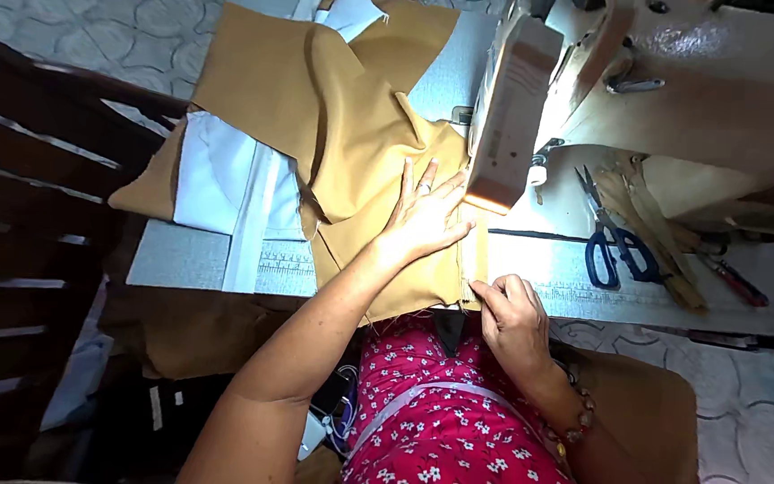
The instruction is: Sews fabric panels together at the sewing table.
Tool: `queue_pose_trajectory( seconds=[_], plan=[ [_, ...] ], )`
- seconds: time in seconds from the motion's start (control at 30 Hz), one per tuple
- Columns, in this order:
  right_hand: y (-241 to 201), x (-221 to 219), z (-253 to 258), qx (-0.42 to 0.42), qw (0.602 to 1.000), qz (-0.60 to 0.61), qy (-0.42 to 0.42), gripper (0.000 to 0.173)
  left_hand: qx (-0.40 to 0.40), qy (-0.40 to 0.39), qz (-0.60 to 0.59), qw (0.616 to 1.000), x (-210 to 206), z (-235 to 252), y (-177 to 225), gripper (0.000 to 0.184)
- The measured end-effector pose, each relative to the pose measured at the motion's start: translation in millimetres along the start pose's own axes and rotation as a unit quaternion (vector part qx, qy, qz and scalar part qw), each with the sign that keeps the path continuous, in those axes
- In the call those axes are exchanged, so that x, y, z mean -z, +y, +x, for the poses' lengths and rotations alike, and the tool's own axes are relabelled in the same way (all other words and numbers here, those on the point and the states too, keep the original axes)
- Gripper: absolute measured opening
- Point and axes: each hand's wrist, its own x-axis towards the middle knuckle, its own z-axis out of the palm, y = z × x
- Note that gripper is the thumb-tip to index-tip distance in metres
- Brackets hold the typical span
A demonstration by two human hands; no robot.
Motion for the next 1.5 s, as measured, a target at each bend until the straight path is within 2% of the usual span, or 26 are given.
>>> queue_pose_trajectory(
  seconds=[0.23, 0.37, 0.57, 0.67, 0.7, 0.77, 0.83, 0.93, 1.07, 1.27, 1.43, 1.5],
  plan=[
    [8.2, -3.2, 11.6, 0.016, 1.000, 0.019, -0.016, 0.029, -0.045, 0.092, -0.055, 0.993, -28.1, 15.5, -24.8, 0.065],
    [15.0, -6.1, 24.4, 0.022, 0.999, 0.038, -0.018, 0.027, -0.018, 0.016, -0.043, 0.999, -2.4, 21.3, -19.8, 0.061],
    [21.0, -8.8, 38.2, 0.032, 0.999, 0.038, -0.021, 0.028, -0.006, -0.014, -0.055, 0.998, 16.8, 28.3, -16.1, 0.060],
    [23.4, -5.8, 42.7, 0.041, 0.997, 0.055, -0.033, 0.025, 0.027, -0.052, -0.007, 0.998, 26.5, 24.5, 0.7, 0.061],
    [24.2, -3.5, 42.7, 0.038, 0.996, 0.066, -0.042, 0.023, 0.028, -0.044, 0.000, 0.999, 23.9, 19.6, 6.7, 0.058],
    [26.2, -0.8, 40.6, 0.032, 0.994, 0.086, -0.051, 0.023, 0.005, 0.006, -0.019, 1.000, 13.7, 4.3, 16.5, 0.039],
    [29.5, -3.7, 36.2, 0.035, 0.994, 0.094, -0.042, 0.021, 0.003, 0.021, -0.053, 0.998, 11.2, -15.2, 28.5, 0.028],
    [35.5, -8.9, 27.2, 0.043, 0.996, 0.071, -0.027, 0.024, -0.003, 0.017, -0.091, 0.996, 4.1, -38.0, 31.8, 0.032],
    [35.5, -6.7, 26.4, 0.068, 0.997, 0.045, 0.009, 0.031, -0.004, -0.016, -0.086, 0.996, 14.4, -50.1, 26.7, 0.033],
    [35.7, -1.4, 27.3, 0.081, 0.996, 0.045, -0.006, 0.029, -0.038, 0.074, -0.080, 0.993, 3.6, -54.7, 22.0, 0.031],
    [38.9, 1.0, 25.8, 0.074, 0.997, 0.031, -0.008, 0.028, -0.050, 0.073, -0.081, 0.993, 1.2, -56.0, 21.5, 0.036],
    [39.7, 3.3, 25.0, 0.065, 0.998, 0.025, -0.012, 0.027, -0.054, 0.040, -0.080, 0.995, 3.6, -55.9, 21.7, 0.042]
  ],
)
